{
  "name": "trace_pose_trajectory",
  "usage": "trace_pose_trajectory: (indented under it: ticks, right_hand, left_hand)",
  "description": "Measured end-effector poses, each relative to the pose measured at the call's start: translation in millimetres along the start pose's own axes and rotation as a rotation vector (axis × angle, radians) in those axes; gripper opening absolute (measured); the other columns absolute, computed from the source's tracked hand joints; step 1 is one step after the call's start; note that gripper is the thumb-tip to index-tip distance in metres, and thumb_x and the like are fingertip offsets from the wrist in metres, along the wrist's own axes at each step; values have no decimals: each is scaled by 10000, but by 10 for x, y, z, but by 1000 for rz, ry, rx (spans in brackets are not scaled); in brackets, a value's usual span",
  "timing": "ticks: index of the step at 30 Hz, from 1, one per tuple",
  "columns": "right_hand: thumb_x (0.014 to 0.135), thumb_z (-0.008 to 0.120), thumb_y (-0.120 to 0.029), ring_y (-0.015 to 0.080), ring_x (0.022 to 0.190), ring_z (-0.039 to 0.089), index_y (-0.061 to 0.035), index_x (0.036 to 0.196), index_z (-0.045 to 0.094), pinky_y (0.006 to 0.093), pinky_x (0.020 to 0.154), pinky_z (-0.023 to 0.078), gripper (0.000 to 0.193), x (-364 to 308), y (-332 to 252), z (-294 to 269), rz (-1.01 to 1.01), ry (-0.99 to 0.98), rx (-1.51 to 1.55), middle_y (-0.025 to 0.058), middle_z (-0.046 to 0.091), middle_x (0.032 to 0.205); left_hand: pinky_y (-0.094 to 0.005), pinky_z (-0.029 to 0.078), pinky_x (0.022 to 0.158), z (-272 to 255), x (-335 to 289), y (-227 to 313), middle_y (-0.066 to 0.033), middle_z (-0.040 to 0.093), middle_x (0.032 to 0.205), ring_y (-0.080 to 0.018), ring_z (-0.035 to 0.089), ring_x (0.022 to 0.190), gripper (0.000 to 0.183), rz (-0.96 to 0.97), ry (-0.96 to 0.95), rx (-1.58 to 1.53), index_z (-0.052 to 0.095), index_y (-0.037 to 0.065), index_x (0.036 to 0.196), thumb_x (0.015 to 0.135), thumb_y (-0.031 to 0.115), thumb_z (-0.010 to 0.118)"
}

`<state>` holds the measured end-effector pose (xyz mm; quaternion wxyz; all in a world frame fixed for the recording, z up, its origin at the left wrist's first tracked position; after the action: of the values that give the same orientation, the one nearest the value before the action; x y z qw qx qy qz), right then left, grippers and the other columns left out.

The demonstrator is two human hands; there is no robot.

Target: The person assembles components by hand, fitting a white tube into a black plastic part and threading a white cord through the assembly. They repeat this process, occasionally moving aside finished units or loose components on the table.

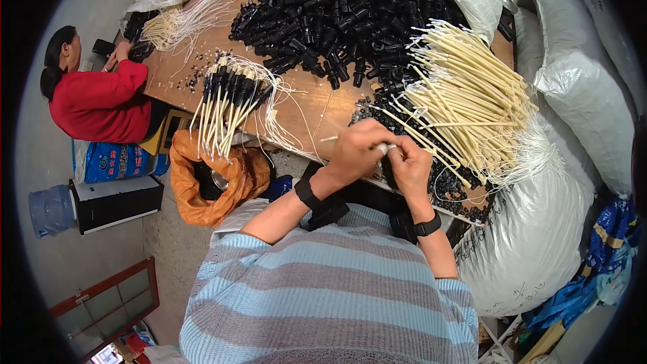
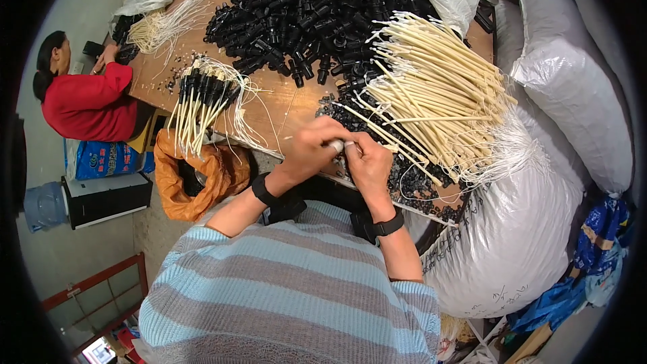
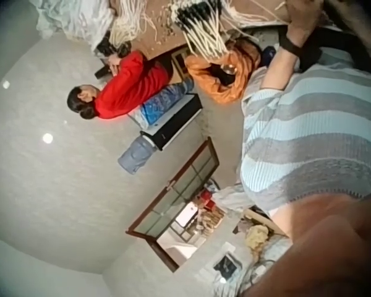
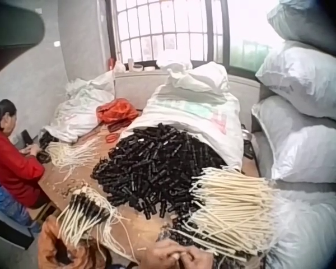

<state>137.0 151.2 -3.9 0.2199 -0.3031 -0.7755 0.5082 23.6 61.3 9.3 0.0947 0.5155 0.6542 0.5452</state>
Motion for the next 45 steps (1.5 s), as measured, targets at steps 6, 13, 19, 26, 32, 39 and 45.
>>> trace_pose_trajectory:
  ticks: [6,13,19,26,32,39,45]
  right_hand:
    - [813,660,-89,269,551,619,-83,916,678,346,491,467,105,-68,-105,20,-473,214,-478,80,647,734]
    - [800,669,-76,254,547,617,-77,916,674,335,486,462,116,-77,-143,24,-498,191,-407,87,639,726]
    - [814,701,-67,99,463,467,-34,914,675,251,455,380,108,-93,-116,-29,-191,87,-127,37,549,579]
    - [841,727,-126,23,471,349,-37,896,679,217,437,275,115,-33,-74,-88,24,54,-44,-68,438,538]
    - [898,658,-104,4,479,328,-9,997,688,194,442,227,140,-62,126,-206,435,-270,677,-107,460,600]
    - [826,645,-45,164,485,515,-87,1114,699,287,492,404,296,-108,-140,-145,-490,-84,-392,94,555,587]
    - [843,703,-153,221,493,583,-94,1062,715,320,489,438,228,-40,-116,-121,-96,-57,-268,123,614,611]
  left_hand:
    - [-146,405,529,14,-69,-133,0,663,802,-9,559,647,203,-720,-28,-583,678,-19,995,799,-59,642]
    - [-166,388,480,-36,-76,-141,15,641,731,-11,540,596,117,-712,-62,-614,682,-15,907,798,-42,648]
    - [-175,403,498,-66,-112,-287,25,628,699,-10,509,567,103,-611,-31,-299,678,-20,865,767,-29,649]
    - [-308,491,688,-182,21,-86,-51,659,766,-199,624,712,281,-89,125,282,685,29,909,631,5,644]
    - [-371,512,728,-221,38,-95,-119,686,921,-305,653,828,407,-39,-415,236,682,80,1061,658,68,622]
    - [-404,517,686,-157,-49,-205,-161,689,883,-334,660,770,322,-290,-367,186,693,53,990,678,78,613]
    - [-393,510,690,-244,66,-80,-156,677,840,-342,649,774,306,-250,-256,213,686,41,968,672,75,620]
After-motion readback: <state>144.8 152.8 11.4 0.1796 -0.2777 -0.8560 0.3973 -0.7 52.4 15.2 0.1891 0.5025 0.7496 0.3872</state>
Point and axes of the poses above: each hand's wrist, its own x-axis towards the middle knuckle, its own z-axis out of the palm, y = z × x, the point moved 3 cm from there along x, towards the middle knuckle
